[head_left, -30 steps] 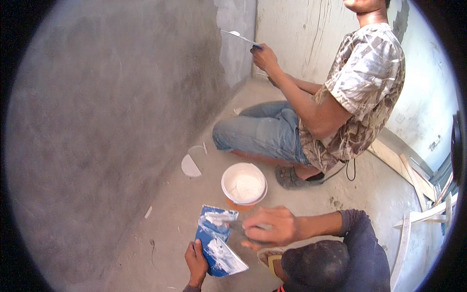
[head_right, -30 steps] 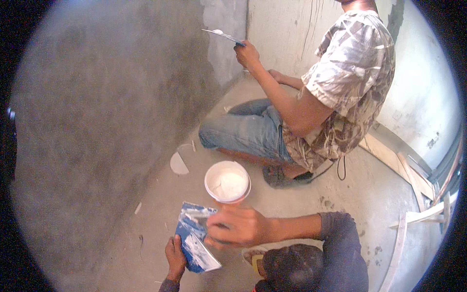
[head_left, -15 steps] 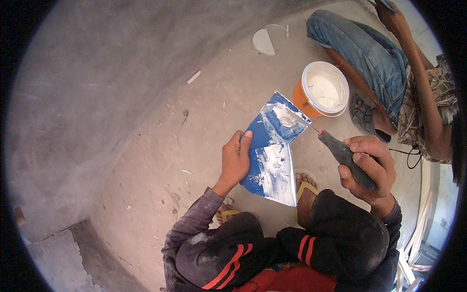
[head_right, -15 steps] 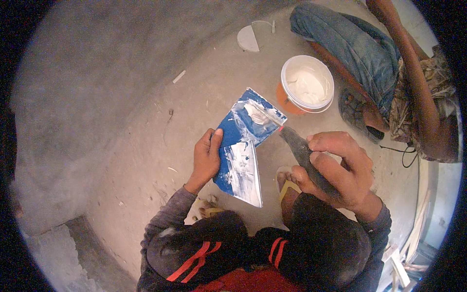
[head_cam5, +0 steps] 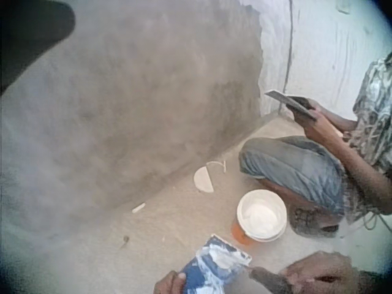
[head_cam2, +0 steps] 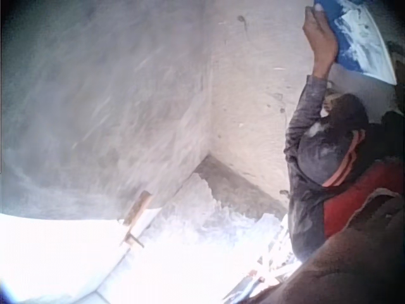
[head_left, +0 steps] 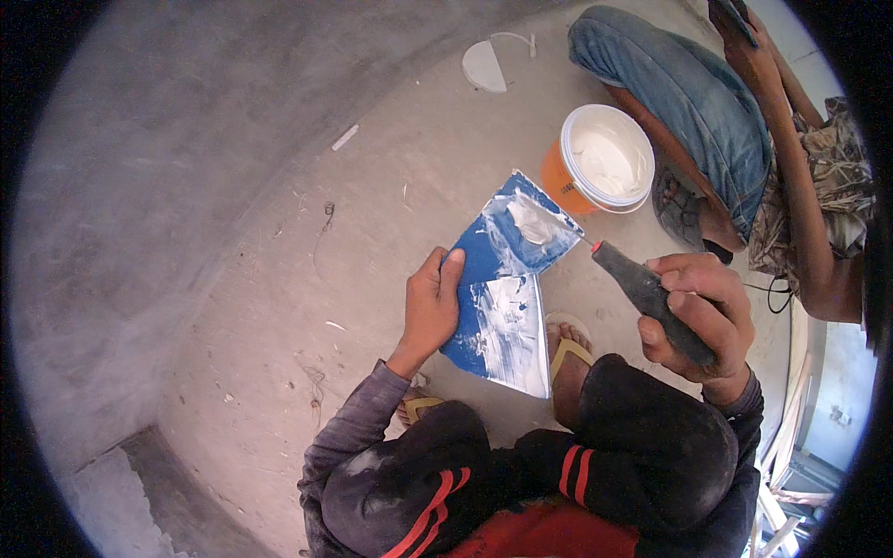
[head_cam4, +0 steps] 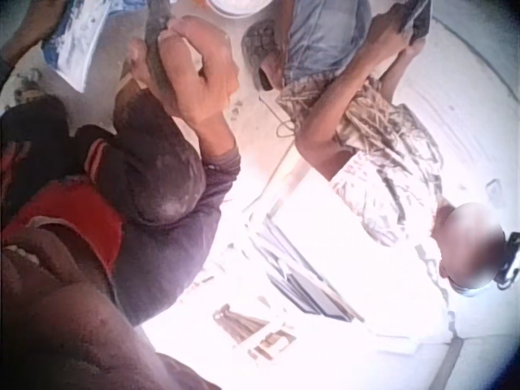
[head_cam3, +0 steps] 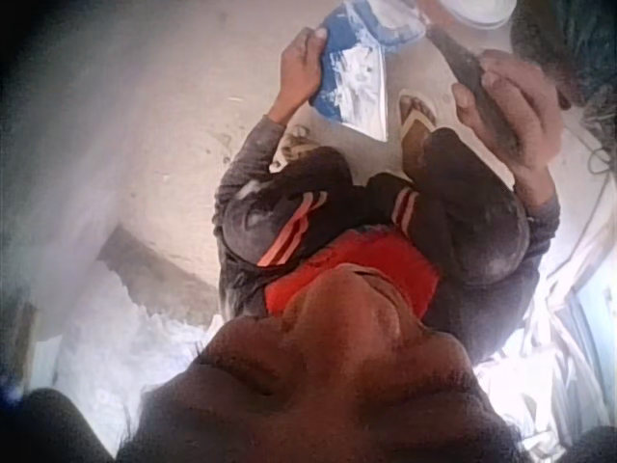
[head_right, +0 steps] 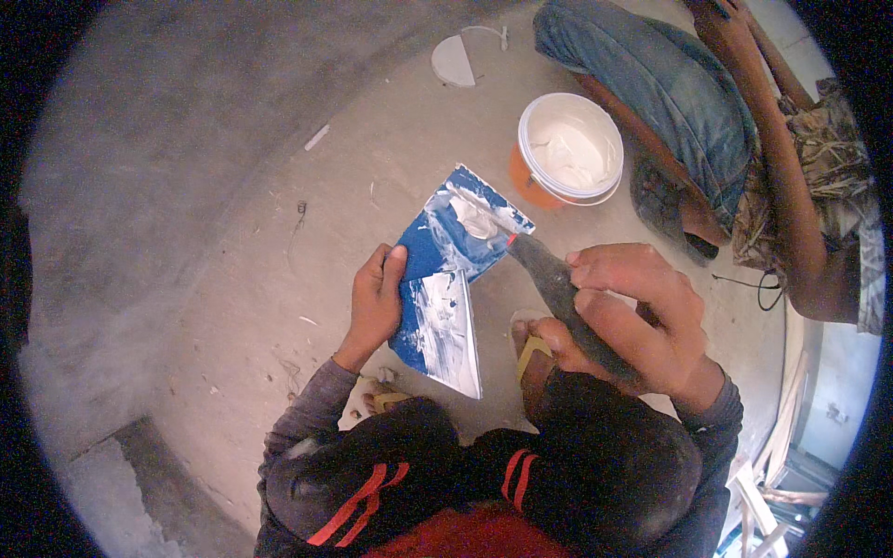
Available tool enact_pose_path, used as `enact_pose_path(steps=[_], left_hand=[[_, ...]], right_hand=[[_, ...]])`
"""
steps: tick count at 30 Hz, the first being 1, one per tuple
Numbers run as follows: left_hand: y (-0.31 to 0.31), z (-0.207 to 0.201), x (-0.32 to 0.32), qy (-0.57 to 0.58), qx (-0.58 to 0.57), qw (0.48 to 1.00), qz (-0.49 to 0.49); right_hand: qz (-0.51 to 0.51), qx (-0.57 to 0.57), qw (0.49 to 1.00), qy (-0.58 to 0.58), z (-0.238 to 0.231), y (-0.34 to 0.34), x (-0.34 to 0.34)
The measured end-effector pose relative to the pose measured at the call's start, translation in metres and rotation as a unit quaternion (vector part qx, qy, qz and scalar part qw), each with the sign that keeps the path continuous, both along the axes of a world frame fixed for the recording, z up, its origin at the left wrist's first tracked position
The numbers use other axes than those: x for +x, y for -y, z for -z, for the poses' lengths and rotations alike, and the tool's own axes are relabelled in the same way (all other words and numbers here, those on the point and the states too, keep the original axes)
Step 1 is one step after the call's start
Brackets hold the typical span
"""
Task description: The person applies white plaster to a curved interior wall using a trowel and hawk. They repeatedly scoop plaster from the hawk and spread it onto the wall surface, smoothing the application. A coworker is visible nearby working on a different section.
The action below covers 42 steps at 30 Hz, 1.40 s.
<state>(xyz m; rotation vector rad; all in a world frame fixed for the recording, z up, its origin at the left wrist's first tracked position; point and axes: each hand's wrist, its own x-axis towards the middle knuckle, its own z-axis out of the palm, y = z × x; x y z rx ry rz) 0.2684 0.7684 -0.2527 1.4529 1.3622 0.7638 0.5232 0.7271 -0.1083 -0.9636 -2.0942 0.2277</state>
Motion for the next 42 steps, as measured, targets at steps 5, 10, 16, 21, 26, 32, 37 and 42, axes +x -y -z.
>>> enact_pose_path(steps=[5, 10, 16, 21, 26, 32, 37, 42], left_hand=[[-0.001, -0.005, 0.000, -0.023, -0.007, 1.000, -0.001], [0.000, -0.011, -0.002, -0.026, -0.026, 0.999, -0.014], [-0.001, -0.010, 0.000, -0.009, -0.022, 1.000, -0.008], [0.000, -0.008, 0.001, 0.003, -0.025, 1.000, -0.013], [0.000, -0.005, 0.002, 0.010, -0.048, 0.999, -0.011], [0.001, -0.003, 0.000, 0.011, -0.059, 0.998, -0.011], [-0.001, -0.005, 0.000, 0.005, -0.041, 0.999, -0.002], [0.000, -0.009, 0.001, 0.008, -0.068, 0.998, -0.016]], right_hand=[[-0.010, -0.016, 0.999, 0.033, -0.004, -0.003, 0.002], [-0.026, -0.011, 1.000, 0.007, -0.008, -0.009, 0.001], [-0.025, 0.019, 0.999, -0.004, -0.007, -0.005, 0.006], [0.004, -0.006, 1.000, -0.015, -0.006, -0.008, 0.011], [0.037, -0.006, 0.999, -0.033, 0.002, 0.001, 0.014], [0.065, -0.013, 0.998, -0.017, 0.005, -0.001, 0.013], [0.080, -0.006, 0.996, -0.041, 0.011, 0.004, 0.017], [0.066, 0.001, 0.997, -0.032, 0.013, -0.001, 0.014]])
